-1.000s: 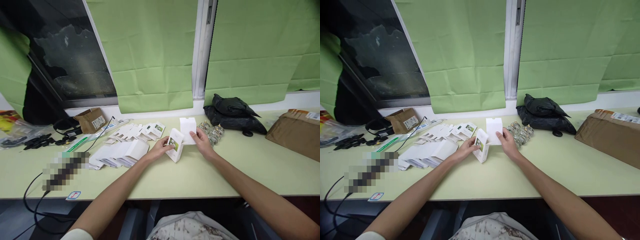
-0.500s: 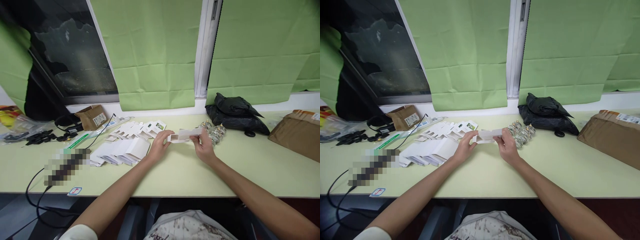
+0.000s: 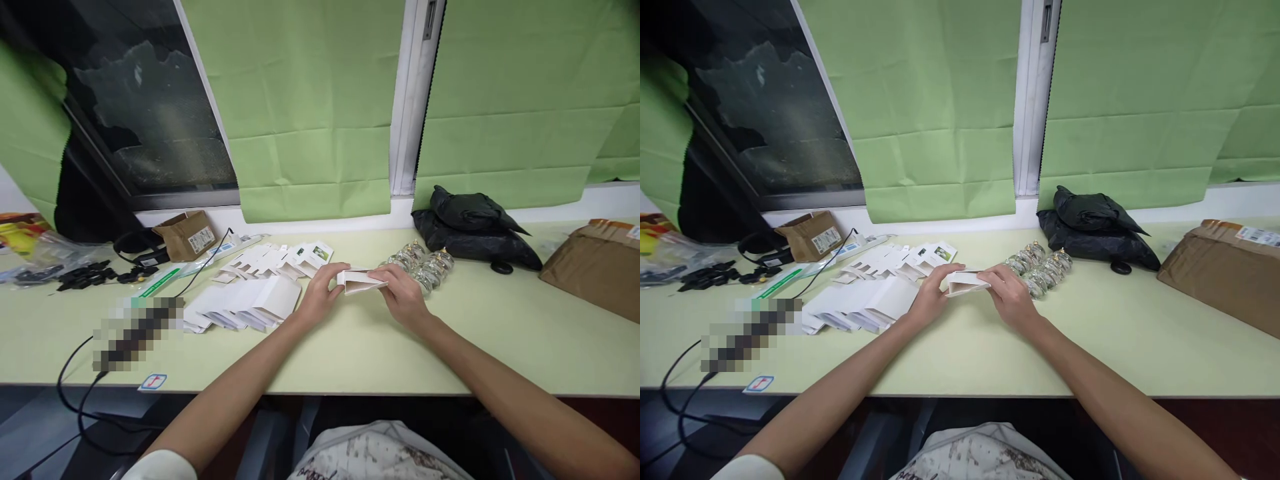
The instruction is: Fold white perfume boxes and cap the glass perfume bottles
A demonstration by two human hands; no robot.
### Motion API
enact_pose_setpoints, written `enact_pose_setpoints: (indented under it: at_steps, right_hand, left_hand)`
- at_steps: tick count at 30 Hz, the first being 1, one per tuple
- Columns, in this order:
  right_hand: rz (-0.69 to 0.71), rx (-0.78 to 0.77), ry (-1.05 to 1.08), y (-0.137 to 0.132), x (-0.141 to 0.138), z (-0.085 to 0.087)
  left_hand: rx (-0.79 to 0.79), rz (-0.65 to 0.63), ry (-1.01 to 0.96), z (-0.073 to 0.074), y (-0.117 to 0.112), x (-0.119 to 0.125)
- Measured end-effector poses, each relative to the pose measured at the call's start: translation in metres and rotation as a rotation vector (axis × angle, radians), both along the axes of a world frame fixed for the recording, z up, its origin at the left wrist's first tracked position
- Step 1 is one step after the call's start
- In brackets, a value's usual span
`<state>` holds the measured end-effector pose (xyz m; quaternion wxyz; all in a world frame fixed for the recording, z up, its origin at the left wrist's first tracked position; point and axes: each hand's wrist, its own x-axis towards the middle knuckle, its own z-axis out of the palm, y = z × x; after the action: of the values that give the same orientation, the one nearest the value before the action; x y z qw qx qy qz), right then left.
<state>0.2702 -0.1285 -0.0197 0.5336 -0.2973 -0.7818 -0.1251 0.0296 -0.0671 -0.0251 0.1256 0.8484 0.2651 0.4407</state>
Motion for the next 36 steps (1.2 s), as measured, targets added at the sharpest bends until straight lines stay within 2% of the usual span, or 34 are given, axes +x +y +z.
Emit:
enact_pose_setpoints:
  at_steps: [3,9,14,25,32,36]
  right_hand:
    - [-0.018,-0.002,0.031,0.0,-0.001,0.0]
    - [0.088,0.003,0.046,-0.001,0.0,0.003]
    - [0.104,-0.018,0.026,0.001,0.003,0.002]
    - [0.019,-0.104,-0.036,0.009,0.01,0.001]
    - [-0.043,-0.067,-0.084,0.012,0.01,-0.003]
    - [-0.085,-0.067,-0.105,0.013,0.011,-0.005]
  left_hand:
    - [-0.002,-0.015,0.014,0.0,0.0,-0.001]
    - [-0.038,-0.013,0.026,0.0,0.001,-0.002]
    - [-0.075,-0.015,-0.011,0.001,0.001,-0.001]
    - [-0.079,-0.002,0.045,-0.001,0.004,-0.001]
    - [-0.01,-0.015,0.087,0.003,-0.001,-0.001]
    - [-0.038,-0.048,0.084,0.003,-0.006,0.001]
